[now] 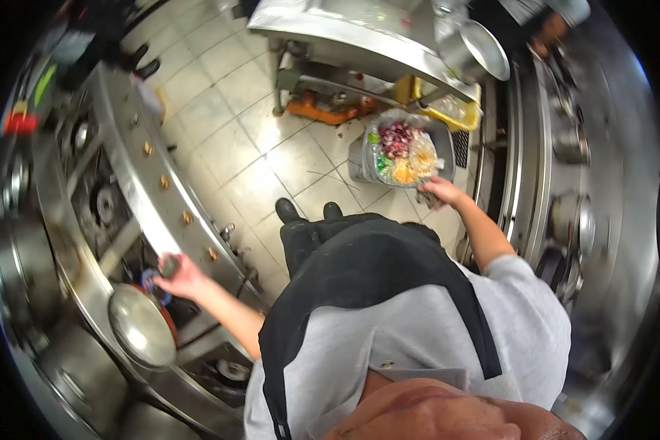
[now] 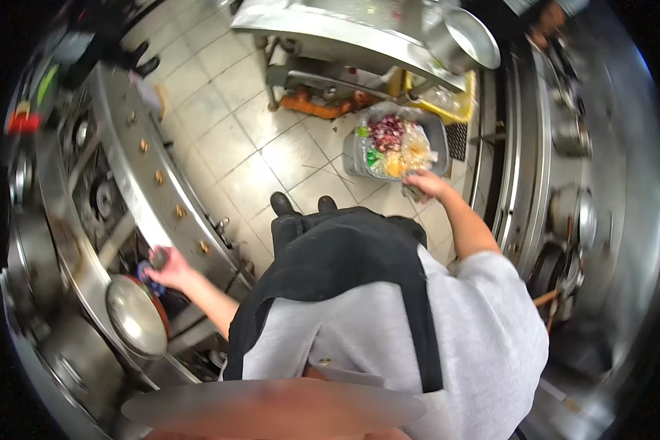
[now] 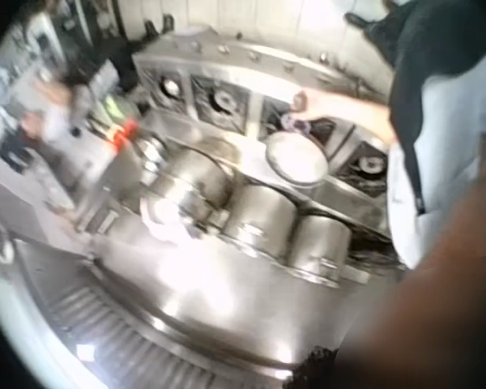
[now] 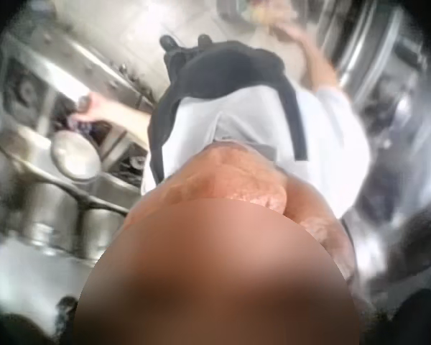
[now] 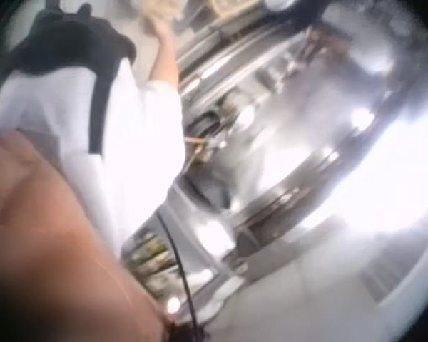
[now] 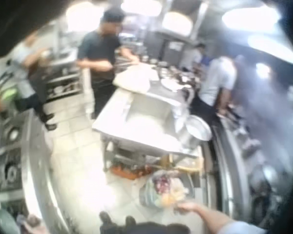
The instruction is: The person pours liquid from a frying pan into a pot, adjusts stove knobs by hand, scrubs the underside of the pan with a scouring pad in a sink, and returns it to a burner.
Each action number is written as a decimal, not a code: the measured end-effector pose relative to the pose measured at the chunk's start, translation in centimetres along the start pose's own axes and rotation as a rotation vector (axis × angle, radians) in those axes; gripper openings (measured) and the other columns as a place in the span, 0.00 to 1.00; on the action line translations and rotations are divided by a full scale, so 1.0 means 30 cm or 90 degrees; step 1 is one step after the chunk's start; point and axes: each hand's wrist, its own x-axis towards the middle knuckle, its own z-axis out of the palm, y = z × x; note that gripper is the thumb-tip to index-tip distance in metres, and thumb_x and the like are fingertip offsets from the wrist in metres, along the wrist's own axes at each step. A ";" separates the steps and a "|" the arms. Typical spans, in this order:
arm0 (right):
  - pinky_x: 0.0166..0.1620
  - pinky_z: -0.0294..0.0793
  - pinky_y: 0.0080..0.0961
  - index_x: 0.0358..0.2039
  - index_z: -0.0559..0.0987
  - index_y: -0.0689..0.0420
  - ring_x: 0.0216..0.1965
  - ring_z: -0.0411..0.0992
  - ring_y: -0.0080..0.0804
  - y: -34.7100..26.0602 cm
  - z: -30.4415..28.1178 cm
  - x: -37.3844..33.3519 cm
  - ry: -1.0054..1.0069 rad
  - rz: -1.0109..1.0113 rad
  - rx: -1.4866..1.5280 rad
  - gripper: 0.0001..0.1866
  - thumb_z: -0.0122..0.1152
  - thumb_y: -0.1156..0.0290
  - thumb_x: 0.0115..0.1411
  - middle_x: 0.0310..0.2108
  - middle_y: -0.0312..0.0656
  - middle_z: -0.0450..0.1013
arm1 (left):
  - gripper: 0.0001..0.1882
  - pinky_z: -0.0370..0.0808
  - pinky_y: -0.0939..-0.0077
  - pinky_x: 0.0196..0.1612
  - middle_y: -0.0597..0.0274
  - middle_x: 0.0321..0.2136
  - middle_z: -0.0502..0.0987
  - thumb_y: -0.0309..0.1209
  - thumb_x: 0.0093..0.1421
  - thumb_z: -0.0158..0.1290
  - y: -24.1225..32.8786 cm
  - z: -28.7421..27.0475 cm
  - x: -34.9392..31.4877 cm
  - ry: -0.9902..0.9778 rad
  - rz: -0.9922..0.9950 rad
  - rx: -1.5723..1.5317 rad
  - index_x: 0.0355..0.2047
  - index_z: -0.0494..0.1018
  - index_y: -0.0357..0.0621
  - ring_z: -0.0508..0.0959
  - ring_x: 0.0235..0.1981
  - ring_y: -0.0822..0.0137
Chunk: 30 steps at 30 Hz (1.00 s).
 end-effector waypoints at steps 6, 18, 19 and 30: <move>0.28 0.81 0.32 0.61 0.67 0.58 0.33 0.79 0.36 -0.174 0.068 -0.014 -0.020 -0.042 0.024 0.41 0.68 0.48 0.52 0.44 0.44 0.77 | 0.13 0.64 0.74 0.26 0.73 0.22 0.67 0.40 0.64 0.53 0.182 -0.008 -0.197 -0.061 -0.144 0.280 0.26 0.64 0.51 0.69 0.24 0.72; 0.34 0.76 0.28 0.67 0.65 0.57 0.46 0.75 0.34 -0.546 -0.175 -0.339 0.224 -0.292 0.166 0.51 0.72 0.44 0.47 0.53 0.44 0.75 | 0.08 0.69 0.70 0.31 0.65 0.22 0.67 0.37 0.67 0.50 -0.008 0.212 -0.238 -0.246 -0.507 0.540 0.33 0.66 0.49 0.68 0.23 0.67; 0.34 0.75 0.27 0.67 0.66 0.57 0.44 0.75 0.32 -0.569 -0.230 -0.367 0.281 -0.315 0.200 0.50 0.72 0.45 0.48 0.50 0.43 0.76 | 0.08 0.69 0.70 0.31 0.64 0.22 0.66 0.36 0.66 0.50 -0.035 0.282 -0.247 -0.283 -0.545 0.570 0.33 0.66 0.48 0.68 0.24 0.66; 0.28 0.80 0.30 0.50 0.76 0.60 0.31 0.77 0.30 -0.732 -0.966 -0.155 0.542 -0.209 0.090 0.32 0.66 0.48 0.54 0.37 0.42 0.77 | 0.11 0.69 0.72 0.36 0.59 0.23 0.70 0.33 0.63 0.46 -0.453 0.776 -0.203 -0.618 -0.328 0.997 0.36 0.68 0.35 0.71 0.27 0.67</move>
